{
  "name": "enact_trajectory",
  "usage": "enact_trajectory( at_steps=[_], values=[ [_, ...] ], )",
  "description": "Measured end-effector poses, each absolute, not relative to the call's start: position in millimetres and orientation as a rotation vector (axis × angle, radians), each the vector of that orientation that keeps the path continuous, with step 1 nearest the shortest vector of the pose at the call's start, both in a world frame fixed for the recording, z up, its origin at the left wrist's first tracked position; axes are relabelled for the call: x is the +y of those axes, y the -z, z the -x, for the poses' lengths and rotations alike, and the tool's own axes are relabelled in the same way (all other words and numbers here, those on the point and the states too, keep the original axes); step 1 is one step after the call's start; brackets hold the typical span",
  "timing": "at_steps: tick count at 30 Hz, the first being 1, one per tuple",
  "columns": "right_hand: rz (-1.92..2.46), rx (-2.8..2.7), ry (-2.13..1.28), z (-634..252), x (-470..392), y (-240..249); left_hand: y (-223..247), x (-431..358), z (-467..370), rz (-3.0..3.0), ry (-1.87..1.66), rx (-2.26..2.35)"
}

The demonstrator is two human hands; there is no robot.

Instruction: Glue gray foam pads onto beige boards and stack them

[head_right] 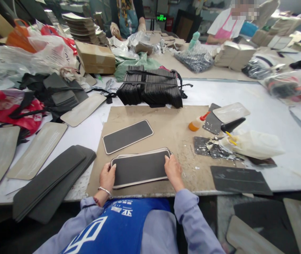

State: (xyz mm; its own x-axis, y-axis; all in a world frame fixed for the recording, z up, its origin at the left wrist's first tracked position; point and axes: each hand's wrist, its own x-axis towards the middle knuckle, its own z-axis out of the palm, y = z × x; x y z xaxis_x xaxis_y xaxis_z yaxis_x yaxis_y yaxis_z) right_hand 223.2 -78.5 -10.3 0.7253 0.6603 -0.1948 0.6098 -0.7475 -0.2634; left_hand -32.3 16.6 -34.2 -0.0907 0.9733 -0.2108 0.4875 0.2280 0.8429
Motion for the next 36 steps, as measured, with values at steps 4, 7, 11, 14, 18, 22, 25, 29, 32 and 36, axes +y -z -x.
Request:
enact_trajectory(
  at_steps=[4,7,11,14,18,22,25,29,32,36],
  values=[
    [2.804,-1.029,-0.374,-219.9,-76.8,9.5,33.5,17.2,32.8,-1.343,-0.774,1.701],
    [2.773,-0.982,-0.457,-221.5,-75.8,7.9,35.3,17.6,33.9,-1.317,-0.779,1.685],
    [2.672,-0.980,-0.549,-230.0,-75.2,3.5,37.2,18.7,35.6,-1.229,-0.790,1.622],
    [2.620,-0.987,-0.565,-239.1,-78.2,0.1,36.0,19.7,36.3,-1.132,-0.800,1.577],
    [2.597,-0.948,-0.577,-250.3,-86.9,-0.6,33.5,20.3,36.7,-1.033,-0.839,1.535],
    [2.581,-0.941,-0.653,-255.6,-92.2,4.4,35.4,20.3,37.8,-0.992,-0.833,1.507],
    [2.562,-0.922,-0.650,-255.3,-91.7,9.3,39.8,20.5,38.5,-1.023,-0.841,1.532],
    [2.533,-0.912,-0.619,-254.3,-90.1,13.5,45.0,20.5,38.0,-1.040,-0.858,1.543],
    [2.520,-0.922,-0.600,-254.6,-89.7,14.4,47.2,19.8,37.4,-1.037,-0.869,1.547],
    [2.537,-0.916,-0.616,-255.0,-88.6,12.6,50.0,18.8,37.9,-1.046,-0.873,1.566]
  ],
)
